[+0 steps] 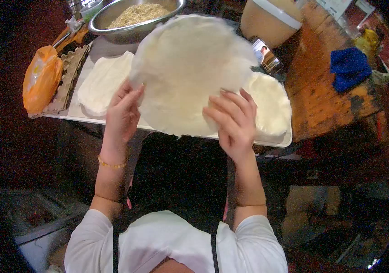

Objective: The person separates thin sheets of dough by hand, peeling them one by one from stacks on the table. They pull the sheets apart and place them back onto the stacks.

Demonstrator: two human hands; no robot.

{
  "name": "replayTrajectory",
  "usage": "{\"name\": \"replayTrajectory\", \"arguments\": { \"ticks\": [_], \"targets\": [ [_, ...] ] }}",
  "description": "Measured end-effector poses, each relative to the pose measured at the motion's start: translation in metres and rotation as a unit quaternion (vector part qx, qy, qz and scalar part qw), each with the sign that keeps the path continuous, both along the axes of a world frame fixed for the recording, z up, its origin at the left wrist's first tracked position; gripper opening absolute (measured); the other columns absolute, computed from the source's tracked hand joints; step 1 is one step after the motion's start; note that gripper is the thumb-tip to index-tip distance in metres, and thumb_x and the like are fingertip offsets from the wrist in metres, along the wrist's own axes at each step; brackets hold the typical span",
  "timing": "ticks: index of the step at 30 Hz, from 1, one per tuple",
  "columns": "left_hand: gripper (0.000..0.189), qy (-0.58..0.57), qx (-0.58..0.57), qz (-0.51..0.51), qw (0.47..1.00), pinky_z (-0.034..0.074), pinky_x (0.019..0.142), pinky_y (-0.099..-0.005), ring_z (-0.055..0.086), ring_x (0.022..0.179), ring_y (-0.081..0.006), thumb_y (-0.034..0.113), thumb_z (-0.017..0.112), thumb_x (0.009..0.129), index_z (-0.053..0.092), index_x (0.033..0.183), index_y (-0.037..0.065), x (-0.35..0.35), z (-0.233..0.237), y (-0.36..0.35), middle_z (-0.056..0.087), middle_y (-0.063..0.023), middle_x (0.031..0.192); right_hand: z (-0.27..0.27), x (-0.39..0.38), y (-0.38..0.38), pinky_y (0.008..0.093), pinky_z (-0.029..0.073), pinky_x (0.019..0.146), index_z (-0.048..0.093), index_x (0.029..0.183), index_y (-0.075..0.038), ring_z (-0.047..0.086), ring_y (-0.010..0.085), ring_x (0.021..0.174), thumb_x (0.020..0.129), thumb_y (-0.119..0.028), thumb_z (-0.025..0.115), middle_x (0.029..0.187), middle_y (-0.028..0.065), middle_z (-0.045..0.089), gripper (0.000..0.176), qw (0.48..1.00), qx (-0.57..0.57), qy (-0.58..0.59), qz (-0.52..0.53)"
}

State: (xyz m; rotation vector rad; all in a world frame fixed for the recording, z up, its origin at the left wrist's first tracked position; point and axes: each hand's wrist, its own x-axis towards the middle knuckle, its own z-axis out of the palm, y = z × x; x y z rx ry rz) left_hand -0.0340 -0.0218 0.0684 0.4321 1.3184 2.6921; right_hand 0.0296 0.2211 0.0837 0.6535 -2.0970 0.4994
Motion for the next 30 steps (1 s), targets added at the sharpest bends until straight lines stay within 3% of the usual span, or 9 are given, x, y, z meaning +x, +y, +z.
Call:
{"name": "replayTrajectory", "arguments": {
  "ticks": [2, 4, 8, 10, 15, 17, 23, 30],
  "targets": [
    [0.037, -0.084, -0.047, -0.030, 0.995, 0.056, 0.076, -0.0280, 0.064, 0.089, -0.0144, 0.012, 0.052, 0.095, 0.049, 0.129, -0.002, 0.006, -0.023, -0.006, 0.063, -0.0086, 0.108, -0.019, -0.015, 0.006, 0.0503, 0.035, 0.105, 0.073, 0.094, -0.012, 0.056, 0.0295, 0.115, 0.074, -0.001, 0.058, 0.111, 0.0063, 0.067, 0.027, 0.999, -0.010, -0.053, -0.005],
    [0.038, -0.128, -0.094, -0.046, 0.986, 0.056, 0.076, -0.0284, 0.065, 0.089, -0.0158, 0.014, 0.052, 0.096, 0.047, 0.130, -0.003, 0.023, -0.042, -0.012, 0.063, -0.0099, 0.109, -0.039, -0.025, 0.011, 0.0516, 0.033, 0.106, 0.071, 0.096, -0.012, 0.051, 0.0301, 0.123, 0.069, 0.009, 0.056, 0.117, 0.0061, 0.065, 0.037, 0.989, -0.011, -0.146, -0.020],
    [0.039, -0.184, -0.145, -0.099, 0.967, 0.057, 0.079, -0.0307, 0.067, 0.098, -0.0220, 0.017, 0.051, 0.096, 0.046, 0.129, -0.004, 0.044, -0.066, -0.020, 0.064, -0.0151, 0.115, -0.053, -0.020, 0.013, 0.0479, 0.036, 0.105, 0.071, 0.097, -0.011, 0.051, 0.0301, 0.122, 0.068, 0.009, 0.056, 0.119, 0.0069, 0.064, 0.039, 0.986, 0.049, -0.138, -0.074],
    [0.036, -0.189, -0.162, -0.131, 0.960, 0.056, 0.081, -0.0320, 0.066, 0.103, -0.0236, 0.019, 0.054, 0.096, 0.050, 0.124, -0.003, 0.053, -0.069, -0.019, 0.064, -0.0164, 0.117, -0.051, -0.011, 0.005, 0.0436, 0.040, 0.100, 0.069, 0.099, -0.011, 0.053, 0.0302, 0.118, 0.066, 0.011, 0.057, 0.120, 0.0071, 0.063, 0.041, 0.982, -0.035, -0.187, -0.010],
    [0.037, -0.180, -0.181, -0.186, 0.949, 0.053, 0.082, -0.0296, 0.065, 0.103, -0.0211, 0.020, 0.060, 0.094, 0.053, 0.124, -0.001, 0.068, -0.084, 0.007, 0.065, -0.0137, 0.117, -0.059, -0.005, -0.005, 0.0418, 0.045, 0.093, 0.066, 0.103, -0.010, 0.056, 0.0299, 0.112, 0.065, 0.009, 0.061, 0.115, 0.0077, 0.063, 0.042, 0.972, 0.006, -0.222, 0.074],
    [0.039, -0.178, -0.199, -0.195, 0.944, 0.052, 0.078, -0.0283, 0.065, 0.100, -0.0190, 0.020, 0.064, 0.093, 0.055, 0.123, -0.002, 0.069, -0.090, 0.016, 0.065, -0.0124, 0.116, -0.063, -0.002, -0.007, 0.0401, 0.044, 0.093, 0.066, 0.102, -0.007, 0.057, 0.0313, 0.108, 0.072, 0.010, 0.061, 0.112, 0.0103, 0.064, 0.035, 0.962, -0.009, -0.258, 0.083],
    [0.031, -0.129, -0.247, -0.146, 0.949, 0.050, 0.072, -0.0250, 0.067, 0.087, -0.0152, 0.021, 0.067, 0.090, 0.065, 0.109, -0.003, 0.066, -0.110, 0.028, 0.070, -0.0094, 0.099, -0.073, 0.011, -0.011, 0.0393, 0.045, 0.089, 0.066, 0.101, -0.008, 0.059, 0.0292, 0.103, 0.072, 0.005, 0.066, 0.108, 0.0091, 0.064, 0.031, 0.960, -0.007, -0.254, 0.118],
    [0.026, -0.103, -0.230, -0.089, 0.964, 0.051, 0.074, -0.0247, 0.066, 0.084, -0.0123, 0.012, 0.069, 0.088, 0.065, 0.107, -0.005, 0.070, -0.105, 0.034, 0.070, -0.0090, 0.095, -0.075, 0.010, -0.013, 0.0374, 0.046, 0.083, 0.066, 0.098, -0.009, 0.061, 0.0264, 0.098, 0.072, -0.002, 0.071, 0.104, 0.0067, 0.065, 0.027, 0.970, 0.005, -0.211, 0.119]
  ]
}}
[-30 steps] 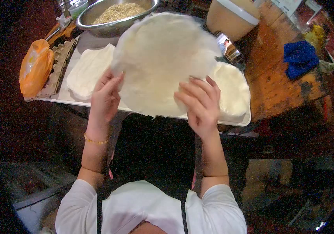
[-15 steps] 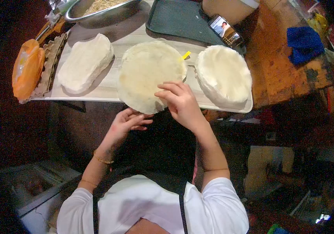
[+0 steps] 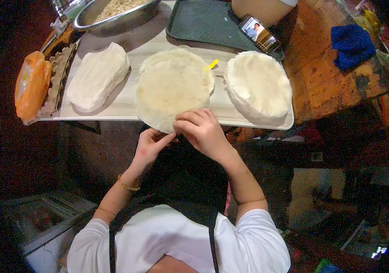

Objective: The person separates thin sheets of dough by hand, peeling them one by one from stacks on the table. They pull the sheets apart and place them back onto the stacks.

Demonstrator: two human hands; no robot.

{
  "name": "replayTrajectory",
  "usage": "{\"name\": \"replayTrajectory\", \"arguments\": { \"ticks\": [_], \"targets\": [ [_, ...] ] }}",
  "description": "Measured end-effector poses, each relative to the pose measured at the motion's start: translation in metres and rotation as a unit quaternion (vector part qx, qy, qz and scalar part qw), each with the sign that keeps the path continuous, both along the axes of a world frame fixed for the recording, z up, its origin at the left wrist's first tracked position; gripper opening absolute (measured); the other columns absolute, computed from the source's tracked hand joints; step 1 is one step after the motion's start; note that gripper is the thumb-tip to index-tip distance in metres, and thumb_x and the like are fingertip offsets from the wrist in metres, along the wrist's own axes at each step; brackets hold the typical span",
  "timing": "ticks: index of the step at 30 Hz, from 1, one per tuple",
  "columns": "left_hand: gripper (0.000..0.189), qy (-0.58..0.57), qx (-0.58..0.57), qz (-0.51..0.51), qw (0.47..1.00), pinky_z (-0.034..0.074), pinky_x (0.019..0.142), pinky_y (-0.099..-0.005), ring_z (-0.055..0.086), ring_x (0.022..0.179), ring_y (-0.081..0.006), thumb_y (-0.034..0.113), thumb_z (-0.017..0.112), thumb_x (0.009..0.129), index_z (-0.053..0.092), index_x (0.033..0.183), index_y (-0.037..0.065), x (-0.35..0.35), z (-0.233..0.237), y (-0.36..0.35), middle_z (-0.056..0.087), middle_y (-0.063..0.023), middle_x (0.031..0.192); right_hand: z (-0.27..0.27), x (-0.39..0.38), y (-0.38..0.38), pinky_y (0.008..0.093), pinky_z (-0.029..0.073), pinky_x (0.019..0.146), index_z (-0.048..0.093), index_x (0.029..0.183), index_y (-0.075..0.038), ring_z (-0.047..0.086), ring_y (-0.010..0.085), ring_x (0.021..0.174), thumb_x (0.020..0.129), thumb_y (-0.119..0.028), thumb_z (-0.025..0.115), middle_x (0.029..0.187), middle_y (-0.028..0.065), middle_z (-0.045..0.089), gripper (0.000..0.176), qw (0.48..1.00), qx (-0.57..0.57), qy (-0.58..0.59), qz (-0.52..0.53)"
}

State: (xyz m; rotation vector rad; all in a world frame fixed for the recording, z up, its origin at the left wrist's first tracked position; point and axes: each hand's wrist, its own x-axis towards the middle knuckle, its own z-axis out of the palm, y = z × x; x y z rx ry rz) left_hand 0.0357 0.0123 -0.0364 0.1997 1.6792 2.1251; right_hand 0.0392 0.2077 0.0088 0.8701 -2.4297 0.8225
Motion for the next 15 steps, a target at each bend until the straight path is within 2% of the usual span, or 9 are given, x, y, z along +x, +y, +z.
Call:
{"name": "replayTrajectory", "arguments": {
  "ticks": [6, 8, 15],
  "targets": [
    [0.020, 0.047, -0.017, 0.017, 0.999, 0.052, 0.076, -0.0246, 0.066, 0.081, -0.0118, 0.009, 0.068, 0.088, 0.067, 0.101, -0.006, -0.002, 0.003, 0.000, 0.071, -0.0092, 0.090, 0.005, -0.001, -0.002, 0.0354, 0.045, 0.081, 0.067, 0.097, -0.010, 0.063, 0.0235, 0.095, 0.073, -0.005, 0.072, 0.101, 0.0047, 0.066, 0.025, 1.000, 0.015, 0.018, 0.003],
    [0.016, 0.038, -0.058, 0.020, 0.997, 0.051, 0.075, -0.0240, 0.066, 0.080, -0.0114, 0.008, 0.067, 0.088, 0.067, 0.096, -0.006, -0.002, 0.009, -0.002, 0.071, -0.0099, 0.088, 0.006, -0.001, -0.001, 0.0345, 0.045, 0.081, 0.067, 0.098, -0.010, 0.063, 0.0231, 0.092, 0.074, -0.005, 0.072, 0.100, 0.0043, 0.067, 0.025, 0.999, 0.029, 0.021, 0.009],
    [0.011, 0.057, -0.035, 0.027, 0.997, 0.051, 0.075, -0.0239, 0.065, 0.079, -0.0113, 0.006, 0.066, 0.088, 0.065, 0.089, -0.005, 0.001, 0.020, -0.011, 0.070, -0.0088, 0.084, 0.007, -0.003, -0.009, 0.0346, 0.044, 0.080, 0.067, 0.099, -0.009, 0.064, 0.0223, 0.088, 0.073, -0.004, 0.073, 0.098, 0.0043, 0.068, 0.027, 0.999, 0.004, 0.029, 0.030]
  ]
}}
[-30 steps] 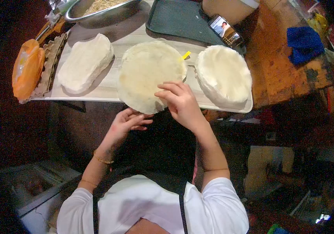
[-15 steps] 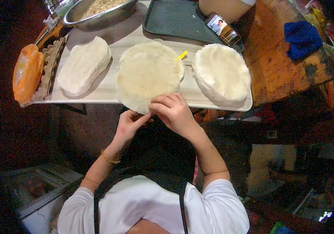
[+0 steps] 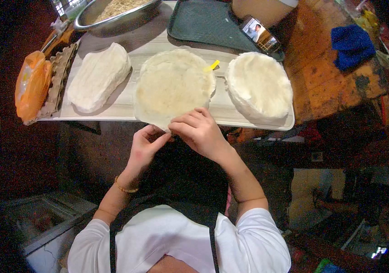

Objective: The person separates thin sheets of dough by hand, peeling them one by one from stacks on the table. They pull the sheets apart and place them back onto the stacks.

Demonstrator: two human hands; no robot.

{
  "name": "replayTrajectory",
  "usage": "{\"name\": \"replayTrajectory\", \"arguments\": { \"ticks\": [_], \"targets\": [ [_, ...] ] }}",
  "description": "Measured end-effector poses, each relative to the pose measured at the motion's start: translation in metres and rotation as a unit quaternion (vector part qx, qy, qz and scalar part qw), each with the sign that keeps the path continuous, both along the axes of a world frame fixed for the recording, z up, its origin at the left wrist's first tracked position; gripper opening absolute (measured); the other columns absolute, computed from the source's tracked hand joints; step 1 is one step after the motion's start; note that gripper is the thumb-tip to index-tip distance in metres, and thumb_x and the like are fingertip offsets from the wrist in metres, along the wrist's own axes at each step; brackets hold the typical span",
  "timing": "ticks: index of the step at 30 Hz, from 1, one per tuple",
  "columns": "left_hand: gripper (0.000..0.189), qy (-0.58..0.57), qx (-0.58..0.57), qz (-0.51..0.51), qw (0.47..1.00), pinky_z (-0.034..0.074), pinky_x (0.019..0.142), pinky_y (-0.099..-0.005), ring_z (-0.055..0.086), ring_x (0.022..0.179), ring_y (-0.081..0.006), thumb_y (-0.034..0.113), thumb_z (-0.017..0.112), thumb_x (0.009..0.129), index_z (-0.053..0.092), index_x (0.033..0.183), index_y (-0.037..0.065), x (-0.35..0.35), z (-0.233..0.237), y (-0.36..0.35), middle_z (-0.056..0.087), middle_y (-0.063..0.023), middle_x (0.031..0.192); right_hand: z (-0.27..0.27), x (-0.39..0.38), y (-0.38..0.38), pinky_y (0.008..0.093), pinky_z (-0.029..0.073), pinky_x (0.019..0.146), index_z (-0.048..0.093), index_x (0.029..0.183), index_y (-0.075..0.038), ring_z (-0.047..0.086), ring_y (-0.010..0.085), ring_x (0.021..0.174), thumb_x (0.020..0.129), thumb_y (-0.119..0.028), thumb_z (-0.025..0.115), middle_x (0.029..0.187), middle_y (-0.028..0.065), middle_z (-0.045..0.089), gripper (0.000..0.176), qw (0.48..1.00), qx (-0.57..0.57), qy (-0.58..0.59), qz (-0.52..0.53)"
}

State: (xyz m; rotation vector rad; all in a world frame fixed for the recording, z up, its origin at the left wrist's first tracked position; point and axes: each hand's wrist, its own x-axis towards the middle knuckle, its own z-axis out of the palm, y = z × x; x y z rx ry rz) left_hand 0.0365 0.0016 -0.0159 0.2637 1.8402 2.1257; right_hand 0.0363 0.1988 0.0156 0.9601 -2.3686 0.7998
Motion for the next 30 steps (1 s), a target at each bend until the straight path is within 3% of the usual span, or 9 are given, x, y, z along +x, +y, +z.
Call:
{"name": "replayTrajectory", "arguments": {
  "ticks": [9, 15, 18, 22, 25, 26, 28, 29, 30],
  "targets": [
    [0.008, 0.011, -0.008, -0.007, 1.000, 0.051, 0.076, -0.0234, 0.065, 0.080, -0.0108, 0.004, 0.065, 0.088, 0.064, 0.089, -0.004, -0.001, 0.001, -0.003, 0.069, -0.0081, 0.084, -0.001, -0.002, -0.005, 0.0360, 0.043, 0.082, 0.064, 0.098, -0.010, 0.064, 0.0208, 0.086, 0.071, -0.003, 0.074, 0.097, 0.0039, 0.067, 0.030, 0.999, 0.023, 0.027, -0.003],
    [0.008, -0.005, 0.011, -0.004, 1.000, 0.050, 0.078, -0.0238, 0.065, 0.083, -0.0106, 0.001, 0.066, 0.087, 0.063, 0.092, -0.004, 0.000, -0.004, -0.005, 0.069, -0.0080, 0.088, 0.009, 0.001, -0.016, 0.0379, 0.042, 0.086, 0.064, 0.100, -0.010, 0.063, 0.0223, 0.094, 0.067, -0.002, 0.073, 0.099, 0.0035, 0.067, 0.034, 1.000, 0.023, -0.002, -0.020],
    [0.014, 0.040, -0.010, -0.023, 0.999, 0.050, 0.080, -0.0256, 0.065, 0.089, -0.0135, 0.009, 0.060, 0.093, 0.061, 0.100, -0.003, 0.000, 0.001, -0.006, 0.068, -0.0097, 0.095, -0.004, -0.003, -0.019, 0.0405, 0.041, 0.090, 0.063, 0.101, -0.009, 0.062, 0.0218, 0.098, 0.073, -0.006, 0.067, 0.102, 0.0037, 0.066, 0.029, 0.994, 0.059, 0.038, -0.086],
    [0.040, -0.080, 0.151, 0.002, 0.985, 0.051, 0.081, -0.0306, 0.065, 0.097, -0.0206, 0.035, 0.043, 0.100, 0.055, 0.114, 0.000, -0.006, 0.003, -0.016, 0.065, -0.0134, 0.107, -0.016, -0.007, -0.019, 0.0411, 0.042, 0.091, 0.065, 0.101, -0.011, 0.062, 0.0219, 0.099, 0.073, -0.003, 0.065, 0.102, 0.0039, 0.067, 0.029, 0.996, -0.014, 0.036, -0.077],
    [0.063, -0.141, 0.255, 0.010, 0.957, 0.055, 0.080, -0.0372, 0.064, 0.104, -0.0261, 0.053, 0.031, 0.101, 0.043, 0.135, 0.001, -0.012, 0.010, -0.032, 0.060, -0.0165, 0.125, -0.002, -0.001, -0.016, 0.0404, 0.042, 0.092, 0.067, 0.100, -0.009, 0.063, 0.0240, 0.100, 0.071, 0.002, 0.067, 0.102, 0.0047, 0.069, 0.031, 0.993, -0.102, -0.044, 0.029],
    [0.059, -0.180, 0.281, 0.096, 0.938, 0.052, 0.088, -0.0362, 0.063, 0.108, -0.0245, 0.048, 0.035, 0.101, 0.043, 0.135, 0.000, -0.014, 0.014, -0.030, 0.059, -0.0147, 0.127, 0.002, 0.000, -0.013, 0.0420, 0.041, 0.095, 0.068, 0.099, -0.010, 0.062, 0.0240, 0.101, 0.072, 0.001, 0.067, 0.103, 0.0038, 0.069, 0.029, 0.992, -0.080, -0.065, 0.074],
    [0.049, -0.209, 0.310, 0.095, 0.923, 0.048, 0.096, -0.0330, 0.060, 0.113, -0.0214, 0.032, 0.046, 0.100, 0.042, 0.137, 0.000, -0.024, 0.009, -0.041, 0.058, -0.0128, 0.128, 0.007, 0.002, -0.007, 0.0437, 0.039, 0.098, 0.069, 0.098, -0.011, 0.062, 0.0240, 0.102, 0.073, 0.000, 0.067, 0.103, 0.0029, 0.069, 0.027, 0.987, -0.057, -0.085, 0.122],
    [0.049, -0.208, 0.311, 0.097, 0.922, 0.048, 0.096, -0.0330, 0.060, 0.113, -0.0214, 0.032, 0.046, 0.100, 0.042, 0.137, 0.000, -0.028, 0.009, -0.044, 0.058, -0.0128, 0.128, 0.008, 0.004, -0.004, 0.0449, 0.038, 0.099, 0.069, 0.097, -0.011, 0.062, 0.0241, 0.103, 0.074, 0.000, 0.067, 0.103, 0.0023, 0.069, 0.026, 0.989, -0.034, -0.084, 0.116],
    [0.047, -0.144, 0.253, 0.084, 0.953, 0.046, 0.097, -0.0313, 0.058, 0.114, -0.0198, 0.023, 0.050, 0.098, 0.042, 0.137, -0.001, -0.032, 0.010, -0.046, 0.058, -0.0117, 0.128, 0.010, 0.005, 0.000, 0.0461, 0.037, 0.101, 0.069, 0.096, -0.012, 0.062, 0.0243, 0.103, 0.074, -0.001, 0.068, 0.103, 0.0017, 0.069, 0.024, 0.990, -0.011, -0.083, 0.109]
  ]
}}
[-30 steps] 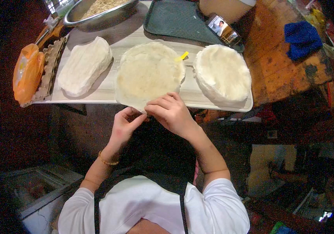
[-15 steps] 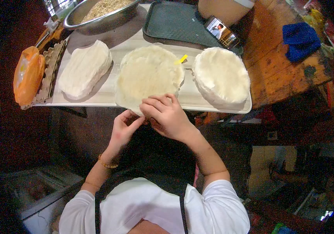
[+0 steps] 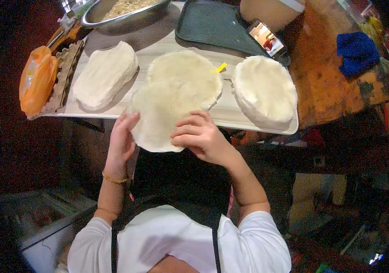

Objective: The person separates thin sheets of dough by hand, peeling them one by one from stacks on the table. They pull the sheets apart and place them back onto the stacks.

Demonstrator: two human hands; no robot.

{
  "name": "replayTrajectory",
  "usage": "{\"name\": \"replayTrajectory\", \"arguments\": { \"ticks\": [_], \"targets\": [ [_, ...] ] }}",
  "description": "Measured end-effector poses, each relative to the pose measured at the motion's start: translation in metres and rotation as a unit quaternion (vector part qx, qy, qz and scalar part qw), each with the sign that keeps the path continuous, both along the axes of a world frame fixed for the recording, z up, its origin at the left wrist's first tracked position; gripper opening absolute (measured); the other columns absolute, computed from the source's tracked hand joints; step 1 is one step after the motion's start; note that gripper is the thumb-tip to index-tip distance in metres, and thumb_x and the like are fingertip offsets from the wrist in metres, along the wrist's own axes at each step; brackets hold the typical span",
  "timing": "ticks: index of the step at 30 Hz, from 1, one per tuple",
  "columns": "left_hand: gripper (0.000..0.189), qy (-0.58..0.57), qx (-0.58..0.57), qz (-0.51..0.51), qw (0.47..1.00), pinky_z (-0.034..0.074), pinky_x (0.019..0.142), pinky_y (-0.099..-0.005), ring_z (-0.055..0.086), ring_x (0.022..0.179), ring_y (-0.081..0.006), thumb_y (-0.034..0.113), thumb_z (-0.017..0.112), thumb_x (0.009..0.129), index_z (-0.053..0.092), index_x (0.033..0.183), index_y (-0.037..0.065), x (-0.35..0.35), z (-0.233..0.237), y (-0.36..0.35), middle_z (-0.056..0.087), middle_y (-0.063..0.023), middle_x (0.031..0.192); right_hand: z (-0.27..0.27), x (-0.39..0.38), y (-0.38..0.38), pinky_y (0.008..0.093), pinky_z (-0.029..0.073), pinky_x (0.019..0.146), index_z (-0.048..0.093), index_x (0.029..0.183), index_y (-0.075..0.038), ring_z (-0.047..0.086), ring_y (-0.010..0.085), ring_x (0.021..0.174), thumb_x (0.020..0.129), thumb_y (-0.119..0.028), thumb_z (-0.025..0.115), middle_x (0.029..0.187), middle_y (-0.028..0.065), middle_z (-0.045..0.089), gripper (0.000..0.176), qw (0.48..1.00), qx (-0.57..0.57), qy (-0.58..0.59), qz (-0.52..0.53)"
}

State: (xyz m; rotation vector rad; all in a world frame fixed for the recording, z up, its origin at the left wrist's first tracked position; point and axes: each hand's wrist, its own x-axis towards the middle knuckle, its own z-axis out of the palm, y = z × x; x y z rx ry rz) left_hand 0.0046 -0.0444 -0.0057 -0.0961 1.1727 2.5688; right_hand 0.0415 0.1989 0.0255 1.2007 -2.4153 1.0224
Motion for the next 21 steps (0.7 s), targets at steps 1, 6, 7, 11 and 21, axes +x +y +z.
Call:
{"name": "replayTrajectory", "arguments": {
  "ticks": [1, 6, 7, 11, 21],
  "targets": [
    [0.046, 0.063, -0.067, -0.007, 0.996, 0.044, 0.099, -0.0295, 0.057, 0.115, -0.0182, 0.014, 0.054, 0.095, 0.043, 0.137, -0.001, -0.004, 0.002, -0.001, 0.058, -0.0107, 0.128, 0.002, 0.002, 0.004, 0.0471, 0.035, 0.103, 0.070, 0.094, -0.013, 0.062, 0.0238, 0.104, 0.076, -0.004, 0.067, 0.102, 0.0016, 0.070, 0.021, 0.999, 0.026, 0.005, -0.023],
    [0.042, 0.124, -0.040, 0.005, 0.991, 0.046, 0.095, -0.0285, 0.059, 0.109, -0.0146, 0.004, 0.055, 0.093, 0.047, 0.134, 0.000, -0.017, 0.022, 0.006, 0.060, -0.0094, 0.125, 0.017, 0.000, 0.015, 0.0486, 0.035, 0.104, 0.072, 0.093, -0.013, 0.061, 0.0231, 0.105, 0.078, -0.008, 0.064, 0.104, 0.0021, 0.070, 0.018, 0.985, 0.046, 0.116, -0.123],
    [0.040, 0.145, -0.018, 0.007, 0.989, 0.047, 0.093, -0.0279, 0.060, 0.108, -0.0143, 0.004, 0.055, 0.093, 0.048, 0.132, 0.000, -0.018, 0.026, 0.007, 0.061, -0.0089, 0.124, 0.021, 0.000, 0.015, 0.0494, 0.035, 0.103, 0.072, 0.093, -0.015, 0.061, 0.0227, 0.105, 0.077, -0.008, 0.064, 0.104, 0.0008, 0.069, 0.019, 0.972, 0.044, 0.164, -0.163],
    [0.035, 0.158, -0.003, 0.020, 0.987, 0.052, 0.086, -0.0282, 0.063, 0.102, -0.0147, 0.009, 0.054, 0.096, 0.050, 0.129, 0.000, -0.017, 0.028, 0.016, 0.064, -0.0090, 0.118, 0.018, -0.013, 0.018, 0.0511, 0.034, 0.105, 0.072, 0.093, -0.017, 0.060, 0.0242, 0.110, 0.077, -0.009, 0.065, 0.106, 0.0000, 0.069, 0.019, 0.946, 0.048, 0.215, -0.237],
    [0.030, 0.014, -0.107, -0.074, 0.991, 0.058, 0.079, -0.0350, 0.068, 0.094, -0.0217, 0.018, 0.050, 0.099, 0.055, 0.120, -0.003, 0.008, -0.009, 0.001, 0.066, -0.0148, 0.111, -0.014, -0.018, 0.013, 0.0525, 0.030, 0.107, 0.068, 0.104, -0.012, 0.052, 0.0282, 0.120, 0.078, -0.009, 0.068, 0.119, 0.0081, 0.062, 0.026, 0.960, 0.029, 0.087, -0.264]
  ]
}}
